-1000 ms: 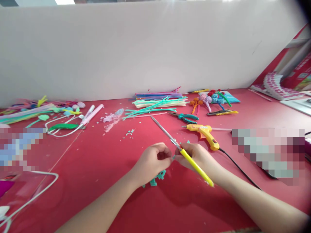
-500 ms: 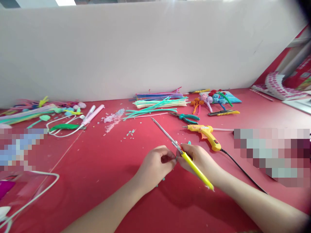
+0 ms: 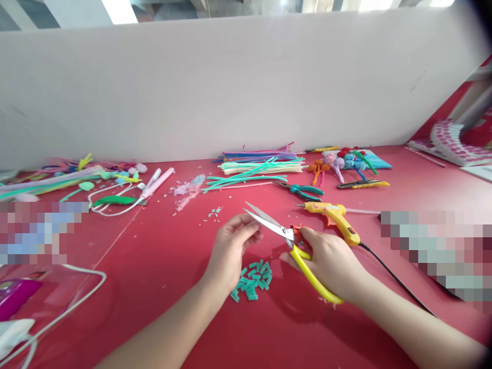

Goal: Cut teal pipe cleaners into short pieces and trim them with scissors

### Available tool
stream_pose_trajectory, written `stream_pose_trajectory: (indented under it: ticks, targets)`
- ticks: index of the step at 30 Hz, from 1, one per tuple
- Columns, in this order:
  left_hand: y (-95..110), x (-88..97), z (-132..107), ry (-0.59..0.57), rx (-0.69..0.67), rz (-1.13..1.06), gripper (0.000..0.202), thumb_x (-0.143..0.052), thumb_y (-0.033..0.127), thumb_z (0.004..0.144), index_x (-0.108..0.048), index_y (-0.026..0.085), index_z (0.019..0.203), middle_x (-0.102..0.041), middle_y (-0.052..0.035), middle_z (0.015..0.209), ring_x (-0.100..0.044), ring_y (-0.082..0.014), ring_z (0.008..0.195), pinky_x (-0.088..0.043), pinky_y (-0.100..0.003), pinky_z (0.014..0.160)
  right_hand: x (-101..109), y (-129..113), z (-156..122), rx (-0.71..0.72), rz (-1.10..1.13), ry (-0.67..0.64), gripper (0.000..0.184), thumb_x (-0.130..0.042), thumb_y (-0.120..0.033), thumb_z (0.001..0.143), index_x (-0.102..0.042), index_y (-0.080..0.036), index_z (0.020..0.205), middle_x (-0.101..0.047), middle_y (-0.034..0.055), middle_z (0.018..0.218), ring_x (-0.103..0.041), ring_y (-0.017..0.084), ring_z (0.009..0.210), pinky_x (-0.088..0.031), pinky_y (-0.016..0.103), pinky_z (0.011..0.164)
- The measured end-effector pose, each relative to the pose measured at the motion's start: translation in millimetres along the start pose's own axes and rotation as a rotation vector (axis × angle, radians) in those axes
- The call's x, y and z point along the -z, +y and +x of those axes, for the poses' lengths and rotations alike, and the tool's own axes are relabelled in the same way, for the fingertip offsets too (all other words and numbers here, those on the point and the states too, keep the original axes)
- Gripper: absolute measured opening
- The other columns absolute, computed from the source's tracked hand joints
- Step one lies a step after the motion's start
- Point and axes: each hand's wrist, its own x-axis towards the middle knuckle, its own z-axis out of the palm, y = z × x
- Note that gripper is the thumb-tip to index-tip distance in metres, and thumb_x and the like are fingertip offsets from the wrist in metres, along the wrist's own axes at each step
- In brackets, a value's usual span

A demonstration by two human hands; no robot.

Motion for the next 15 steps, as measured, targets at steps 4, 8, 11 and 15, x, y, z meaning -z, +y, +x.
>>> stream_pose_trajectory:
  ticks: [4,8,11,15]
  targets:
    - [4.7,-0.8,-0.6,0.030,-0.019,-0.085,0.004,-0.057,0.020,0.068,-0.058,0.016,0.071,-0.060,0.0009,0.069,-0.056,-0.0100,0.065,-0.044,-0.024,0.066,-5.6,1.7,-1.0,0.027,-0.063,0.008,0.031,-0.042,-0.051,0.072,-0.044,-0.020,0.068,-0.054,0.0000,0.056,-0.050,0.014,0.050,-0.020,0.024,0.045]
    - [6.8,0.2,-0.4,0.064,-0.033,-0.097,0.004,-0.058,0.018,0.068,-0.059,0.016,0.070,-0.061,0.0008,0.068,-0.056,-0.0095,0.064,-0.045,-0.023,0.064,-8.2,2.8,-0.9,0.041,-0.099,-0.003,0.031,-0.040,-0.051,0.074,-0.045,-0.020,0.070,-0.054,-0.0001,0.053,-0.050,0.015,0.048,-0.019,0.023,0.044]
    - [6.4,0.9,-0.4,0.060,-0.035,-0.109,0.004,-0.057,0.018,0.068,-0.060,0.015,0.071,-0.060,0.0002,0.068,-0.056,-0.0098,0.064,-0.045,-0.024,0.065,-9.1,2.8,-0.7,0.051,-0.112,0.002,0.031,-0.040,-0.050,0.074,-0.045,-0.020,0.072,-0.053,-0.0002,0.052,-0.050,0.015,0.047,-0.018,0.023,0.043]
    - [7.3,0.5,-1.2,0.064,-0.038,-0.109,0.004,-0.057,0.018,0.069,-0.059,0.015,0.071,-0.060,0.0000,0.067,-0.056,-0.0104,0.064,-0.045,-0.025,0.066,-10.1,1.6,-0.5,0.052,-0.116,0.011,0.032,-0.040,-0.051,0.074,-0.046,-0.020,0.071,-0.052,-0.0004,0.050,-0.049,0.014,0.045,-0.018,0.023,0.043]
